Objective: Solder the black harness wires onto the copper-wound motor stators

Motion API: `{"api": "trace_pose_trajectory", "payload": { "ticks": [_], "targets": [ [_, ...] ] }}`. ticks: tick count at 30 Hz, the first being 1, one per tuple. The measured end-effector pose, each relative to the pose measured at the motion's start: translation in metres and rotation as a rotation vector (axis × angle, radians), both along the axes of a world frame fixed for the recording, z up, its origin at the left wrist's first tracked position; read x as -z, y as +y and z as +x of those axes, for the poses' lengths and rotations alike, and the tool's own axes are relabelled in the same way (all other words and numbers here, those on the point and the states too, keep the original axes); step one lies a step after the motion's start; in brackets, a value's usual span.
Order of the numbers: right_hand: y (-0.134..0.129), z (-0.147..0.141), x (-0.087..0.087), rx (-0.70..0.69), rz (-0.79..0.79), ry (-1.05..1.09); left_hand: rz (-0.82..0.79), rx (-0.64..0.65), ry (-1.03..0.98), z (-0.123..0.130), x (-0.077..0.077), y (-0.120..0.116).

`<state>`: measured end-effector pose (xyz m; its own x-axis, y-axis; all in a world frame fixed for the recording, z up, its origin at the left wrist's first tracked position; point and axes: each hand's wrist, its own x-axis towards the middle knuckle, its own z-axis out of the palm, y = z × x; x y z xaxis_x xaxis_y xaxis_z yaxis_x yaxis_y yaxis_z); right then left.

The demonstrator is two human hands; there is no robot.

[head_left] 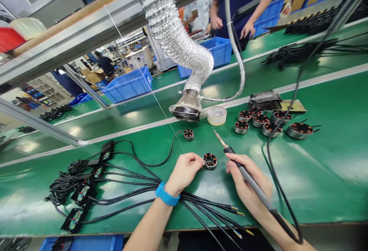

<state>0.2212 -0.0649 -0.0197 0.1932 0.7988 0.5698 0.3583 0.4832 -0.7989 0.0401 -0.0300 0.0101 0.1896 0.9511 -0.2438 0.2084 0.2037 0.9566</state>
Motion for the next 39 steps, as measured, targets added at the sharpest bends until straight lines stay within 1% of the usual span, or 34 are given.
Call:
{"api": "trace_pose_trajectory", "payload": {
  "ticks": [3,6,8,13,20,24,34,39],
  "targets": [
    [-0.005,0.005,0.008,0.081,-0.005,0.057,-0.003,-0.001,0.034,0.002,-0.003,0.000],
    [-0.009,0.007,0.016,0.091,0.042,0.095,-0.010,-0.003,0.041,0.003,-0.005,0.000],
    [-0.011,0.008,0.018,0.100,0.091,0.091,-0.008,-0.004,0.044,0.004,-0.005,0.000],
    [-0.013,0.006,0.013,0.080,0.153,0.003,0.007,-0.003,0.057,0.004,-0.005,0.000],
    [-0.012,0.004,0.005,0.057,0.127,-0.033,0.015,-0.005,0.063,0.004,-0.004,0.000],
    [-0.013,0.003,0.006,0.074,0.097,-0.038,0.016,-0.013,0.064,0.004,-0.005,0.000],
    [-0.013,0.004,0.007,0.064,0.093,-0.048,0.039,0.002,0.070,0.002,-0.004,0.000],
    [-0.014,0.004,0.013,0.142,0.095,0.057,0.026,0.000,0.080,0.003,-0.005,0.000]
  ]
}}
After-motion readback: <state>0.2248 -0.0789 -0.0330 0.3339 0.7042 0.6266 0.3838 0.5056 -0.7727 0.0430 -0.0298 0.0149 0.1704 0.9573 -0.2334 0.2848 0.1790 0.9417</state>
